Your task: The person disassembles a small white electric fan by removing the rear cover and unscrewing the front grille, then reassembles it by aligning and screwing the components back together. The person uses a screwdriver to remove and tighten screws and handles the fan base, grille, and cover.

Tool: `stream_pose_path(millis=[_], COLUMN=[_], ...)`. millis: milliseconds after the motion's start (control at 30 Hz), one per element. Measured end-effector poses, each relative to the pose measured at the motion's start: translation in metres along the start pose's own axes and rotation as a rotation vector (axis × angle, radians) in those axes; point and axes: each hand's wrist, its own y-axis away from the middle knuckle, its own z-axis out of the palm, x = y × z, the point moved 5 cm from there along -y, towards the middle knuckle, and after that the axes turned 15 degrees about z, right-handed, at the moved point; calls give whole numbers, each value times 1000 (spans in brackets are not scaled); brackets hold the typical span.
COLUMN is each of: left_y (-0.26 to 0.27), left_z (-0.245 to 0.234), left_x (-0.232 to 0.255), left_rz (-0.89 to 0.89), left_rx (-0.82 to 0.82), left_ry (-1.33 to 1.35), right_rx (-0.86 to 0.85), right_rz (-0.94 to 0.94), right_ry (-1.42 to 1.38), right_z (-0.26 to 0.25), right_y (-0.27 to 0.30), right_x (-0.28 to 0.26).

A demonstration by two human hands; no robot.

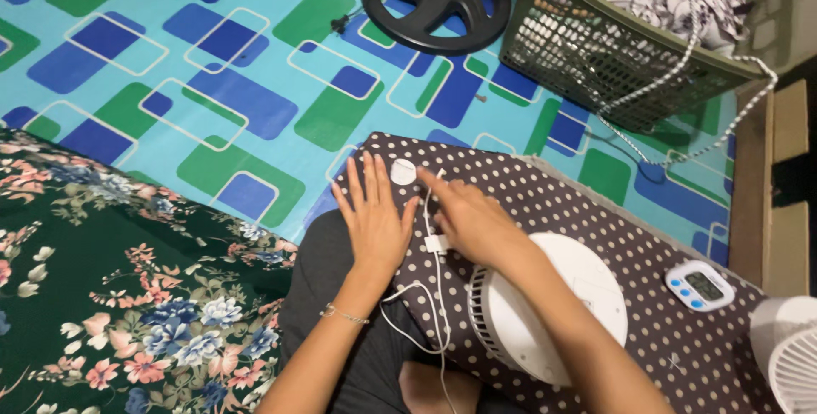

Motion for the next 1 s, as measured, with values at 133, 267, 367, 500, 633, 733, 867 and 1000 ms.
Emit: stream_pose_path(millis=[133, 267, 367, 500, 633, 733, 867, 1000], left_y=[0, 3, 9, 18, 28, 31, 28, 19], left_z=[-21, -41, -53, -60, -67, -59, -49, -51], left_x=[29, 80, 117, 156, 182, 196, 193, 183], left_rz=[79, 178, 244, 313, 475, 663, 761, 817], left_rx=[-16, -46, -91, -202, -227, -337, -434, -454], left_ry=[106, 306, 517, 615, 604, 547, 530, 514], right_rx=[212, 402, 493, 582, 631, 608, 692, 804], right_rz=[-45, 78, 205, 330, 353, 465, 469, 574], right_ry=[-291, -515, -667, -813, -1105, -943, -1097, -970], right_z=[-62, -83, -69, -29, 4, 18, 27, 28], right_y=[50, 97, 128, 162, 192, 206, 221, 240], right_x=[21, 71, 111, 146, 151, 147, 163, 192])
